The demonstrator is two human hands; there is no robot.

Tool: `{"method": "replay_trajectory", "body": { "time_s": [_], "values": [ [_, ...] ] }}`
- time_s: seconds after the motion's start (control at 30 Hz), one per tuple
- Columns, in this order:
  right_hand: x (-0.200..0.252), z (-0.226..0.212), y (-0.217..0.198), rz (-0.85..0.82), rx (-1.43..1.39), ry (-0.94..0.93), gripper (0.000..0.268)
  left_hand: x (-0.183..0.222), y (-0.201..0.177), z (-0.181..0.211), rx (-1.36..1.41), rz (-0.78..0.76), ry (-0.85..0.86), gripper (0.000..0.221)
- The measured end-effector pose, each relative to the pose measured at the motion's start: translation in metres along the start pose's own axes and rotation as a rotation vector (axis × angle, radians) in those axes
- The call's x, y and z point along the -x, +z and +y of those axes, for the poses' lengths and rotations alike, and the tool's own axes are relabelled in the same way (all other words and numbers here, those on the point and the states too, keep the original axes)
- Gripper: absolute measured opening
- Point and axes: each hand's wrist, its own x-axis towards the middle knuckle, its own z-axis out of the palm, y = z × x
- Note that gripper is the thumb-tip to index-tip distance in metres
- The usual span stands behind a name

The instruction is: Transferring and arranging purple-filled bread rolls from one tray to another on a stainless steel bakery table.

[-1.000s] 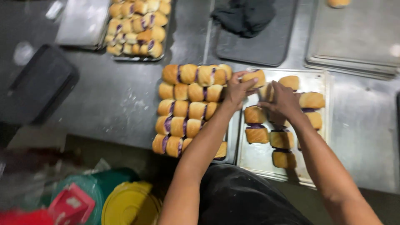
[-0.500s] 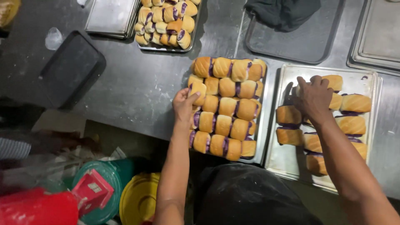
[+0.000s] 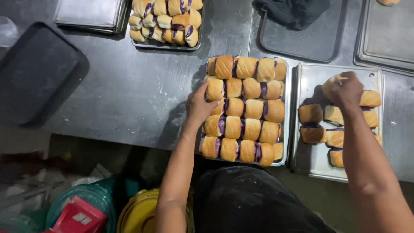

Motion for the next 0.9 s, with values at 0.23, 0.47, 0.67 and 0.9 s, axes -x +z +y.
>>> {"method": "replay_trajectory", "body": {
  "time_s": [0.23, 0.47, 0.67, 0.9],
  "values": [
    [0.044, -0.091, 0.009, -0.009, -1.152, 0.365, 0.035, -0.005, -0.007, -0.01, -0.099, -0.036, 0.101, 0.075],
    [0.094, -0.261, 0.072, -0.235, -1.186, 0.261, 0.043, -0.007, -0.007, -0.018, -0.026, -0.041, 0.136, 0.067],
    [0.121, -0.3, 0.063, -0.174, -0.163, -0.138, 0.033, -0.009, -0.013, -0.015, -0.075, -0.083, 0.245, 0.08],
    [0.125, -0.319, 0.05, -0.181, -0.003, -0.581, 0.062, -0.009, -0.003, -0.018, -0.021, -0.039, 0.249, 0.08]
  ]
}}
